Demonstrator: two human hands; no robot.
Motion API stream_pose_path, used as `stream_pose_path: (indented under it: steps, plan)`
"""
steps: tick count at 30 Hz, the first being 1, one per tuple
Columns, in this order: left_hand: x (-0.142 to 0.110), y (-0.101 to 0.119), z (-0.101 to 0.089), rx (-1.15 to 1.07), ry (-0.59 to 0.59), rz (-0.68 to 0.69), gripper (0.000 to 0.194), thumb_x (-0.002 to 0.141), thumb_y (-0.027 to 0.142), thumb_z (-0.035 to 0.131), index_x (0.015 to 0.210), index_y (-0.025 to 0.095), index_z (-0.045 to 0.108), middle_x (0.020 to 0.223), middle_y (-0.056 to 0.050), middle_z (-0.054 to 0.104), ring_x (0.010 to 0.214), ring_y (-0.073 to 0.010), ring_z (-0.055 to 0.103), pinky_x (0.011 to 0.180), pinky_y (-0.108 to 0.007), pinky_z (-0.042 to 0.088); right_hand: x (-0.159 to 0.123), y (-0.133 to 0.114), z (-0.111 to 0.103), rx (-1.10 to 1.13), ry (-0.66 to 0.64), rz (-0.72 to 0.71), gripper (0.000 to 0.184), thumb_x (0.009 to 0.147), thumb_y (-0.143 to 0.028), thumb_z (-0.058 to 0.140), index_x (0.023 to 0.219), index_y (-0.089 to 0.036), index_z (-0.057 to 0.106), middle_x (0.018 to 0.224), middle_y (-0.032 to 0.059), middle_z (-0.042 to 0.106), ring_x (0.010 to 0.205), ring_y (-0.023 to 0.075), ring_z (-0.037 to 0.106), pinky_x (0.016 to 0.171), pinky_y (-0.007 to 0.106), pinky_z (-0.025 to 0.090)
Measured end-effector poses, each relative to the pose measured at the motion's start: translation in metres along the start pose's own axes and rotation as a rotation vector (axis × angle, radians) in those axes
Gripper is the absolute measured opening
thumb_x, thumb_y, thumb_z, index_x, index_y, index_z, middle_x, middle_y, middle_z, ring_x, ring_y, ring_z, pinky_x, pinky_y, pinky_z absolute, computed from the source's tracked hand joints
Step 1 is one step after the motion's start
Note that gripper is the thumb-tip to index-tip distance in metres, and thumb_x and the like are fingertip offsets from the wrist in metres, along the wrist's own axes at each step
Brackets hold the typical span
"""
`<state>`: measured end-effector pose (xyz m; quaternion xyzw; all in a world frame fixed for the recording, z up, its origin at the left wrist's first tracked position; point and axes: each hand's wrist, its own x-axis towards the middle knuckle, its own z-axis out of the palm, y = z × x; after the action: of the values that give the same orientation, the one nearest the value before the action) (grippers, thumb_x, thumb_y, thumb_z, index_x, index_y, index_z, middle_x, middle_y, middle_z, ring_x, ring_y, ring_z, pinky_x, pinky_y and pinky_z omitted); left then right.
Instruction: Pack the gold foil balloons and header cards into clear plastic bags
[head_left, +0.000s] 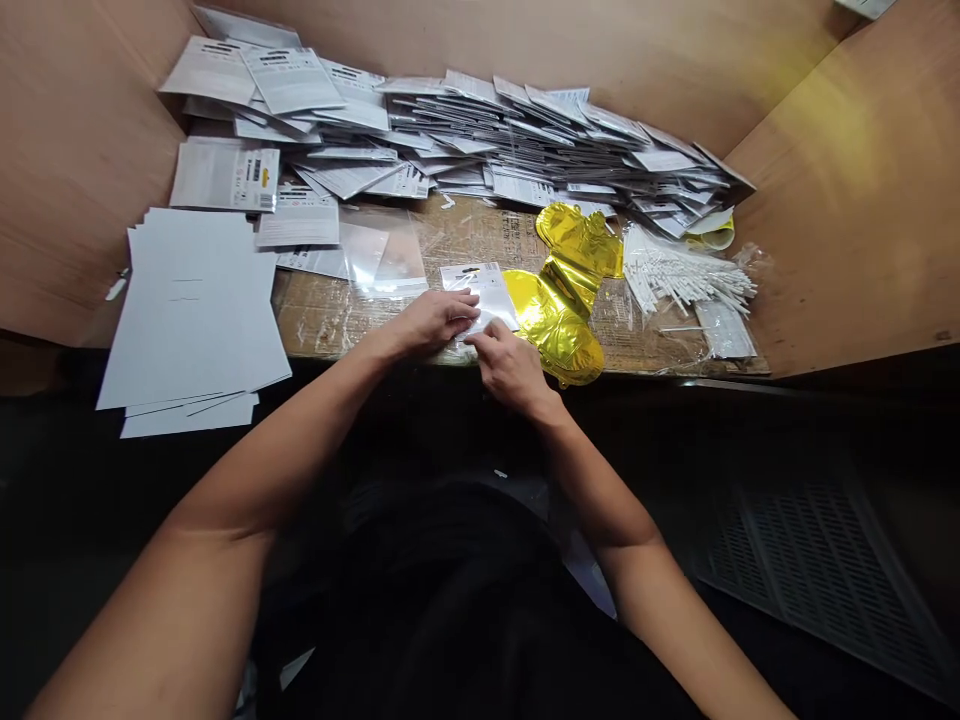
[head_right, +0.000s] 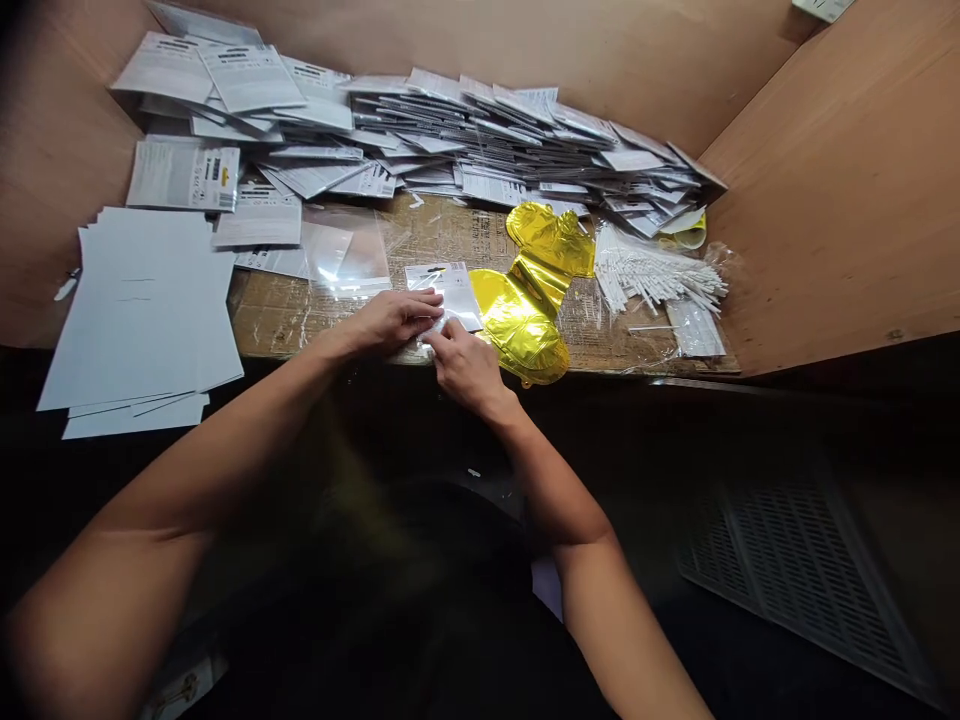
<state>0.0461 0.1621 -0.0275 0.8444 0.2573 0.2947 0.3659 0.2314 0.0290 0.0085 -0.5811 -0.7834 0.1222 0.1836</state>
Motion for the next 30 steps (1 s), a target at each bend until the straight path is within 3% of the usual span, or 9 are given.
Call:
stream_pose_path:
  steps: [2, 5, 12, 15, 17, 19, 21, 26, 30]
  plan:
    - [-0.001, -0.003, 0.001, -0.012, 0.008, 0.017, 0.017, 0.087, 0.029, 0.073, 0.099, 0.028, 0.085, 0.124, -0.008, 0.079, 0.134, -0.0332, 0.065, 0.122, -0.05, 0.045, 0.009, -0.002, -0.005, -0.149, -0.106, -0.057, 0.028, 0.106, -0.021, 0.049, 0.116, -0.023, 0.075, 0.128, 0.0125, 0.066, 0.094, 0.0244, 0.062, 0.074, 0.033, 0.046]
    - [-0.004, -0.005, 0.006, -0.001, 0.003, 0.068, 0.02, 0.092, 0.031, 0.068, 0.102, 0.028, 0.085, 0.128, -0.009, 0.078, 0.137, -0.0323, 0.063, 0.124, -0.05, 0.043, 0.005, 0.0, -0.01, -0.174, -0.174, -0.149, 0.024, 0.105, -0.018, 0.052, 0.109, -0.022, 0.075, 0.123, 0.0113, 0.065, 0.102, 0.0253, 0.06, 0.077, 0.034, 0.046]
    - [-0.004, -0.011, 0.01, 0.057, -0.009, 0.073, 0.025, 0.093, 0.028, 0.063, 0.106, 0.027, 0.085, 0.123, -0.008, 0.078, 0.137, -0.0304, 0.063, 0.123, -0.048, 0.044, 0.017, 0.001, -0.004, -0.114, -0.104, -0.202, 0.022, 0.107, -0.022, 0.047, 0.11, -0.018, 0.069, 0.132, 0.018, 0.061, 0.118, 0.0322, 0.051, 0.104, 0.049, 0.043]
    - [-0.005, -0.007, 0.008, 0.071, -0.014, 0.073, 0.024, 0.093, 0.028, 0.063, 0.104, 0.027, 0.084, 0.122, -0.009, 0.078, 0.134, -0.03, 0.064, 0.122, -0.047, 0.045, 0.009, 0.001, -0.013, 0.202, -0.083, -0.148, 0.025, 0.111, -0.031, 0.042, 0.105, -0.02, 0.063, 0.112, 0.0133, 0.066, 0.105, 0.0285, 0.058, 0.099, 0.046, 0.047]
    - [-0.007, -0.003, 0.006, 0.073, -0.039, 0.091, 0.02, 0.094, 0.029, 0.063, 0.096, 0.027, 0.083, 0.117, -0.01, 0.078, 0.129, -0.03, 0.067, 0.123, -0.047, 0.045, -0.007, 0.002, -0.025, 0.496, 0.001, -0.057, 0.032, 0.114, -0.042, 0.036, 0.11, -0.023, 0.062, 0.093, 0.0057, 0.063, 0.088, 0.0233, 0.059, 0.087, 0.038, 0.05]
    - [-0.01, 0.002, 0.005, 0.056, -0.071, 0.115, 0.019, 0.094, 0.03, 0.064, 0.09, 0.028, 0.082, 0.115, -0.01, 0.078, 0.124, -0.0298, 0.069, 0.123, -0.047, 0.044, -0.021, 0.004, -0.033, 0.595, 0.087, -0.006, 0.032, 0.114, -0.046, 0.039, 0.114, -0.025, 0.063, 0.088, 0.0029, 0.061, 0.08, 0.021, 0.059, 0.081, 0.034, 0.05]
    - [-0.012, 0.005, 0.003, 0.026, -0.079, 0.121, 0.018, 0.093, 0.031, 0.065, 0.09, 0.029, 0.083, 0.115, -0.009, 0.079, 0.122, -0.0298, 0.07, 0.122, -0.046, 0.044, -0.023, 0.004, -0.033, 0.449, 0.095, -0.061, 0.024, 0.111, -0.04, 0.05, 0.113, -0.023, 0.067, 0.097, 0.0055, 0.064, 0.087, 0.0216, 0.061, 0.084, 0.035, 0.05]
    - [-0.01, 0.0, 0.004, 0.035, 0.003, 0.031, 0.021, 0.087, 0.029, 0.071, 0.102, 0.028, 0.086, 0.128, -0.009, 0.079, 0.133, -0.0323, 0.067, 0.124, -0.049, 0.043, 0.011, 0.005, -0.008, -0.024, -0.083, -0.206, 0.02, 0.107, -0.024, 0.055, 0.117, -0.022, 0.073, 0.134, 0.0119, 0.064, 0.113, 0.0253, 0.061, 0.09, 0.035, 0.05]
    - [-0.006, -0.008, 0.004, 0.143, -0.023, 0.032, 0.027, 0.092, 0.028, 0.064, 0.107, 0.025, 0.086, 0.137, -0.012, 0.075, 0.14, -0.0333, 0.063, 0.122, -0.05, 0.045, 0.027, 0.007, 0.001, -0.124, -0.138, -0.286, 0.02, 0.108, -0.023, 0.053, 0.112, -0.021, 0.072, 0.135, 0.0107, 0.065, 0.115, 0.0244, 0.061, 0.089, 0.033, 0.05]
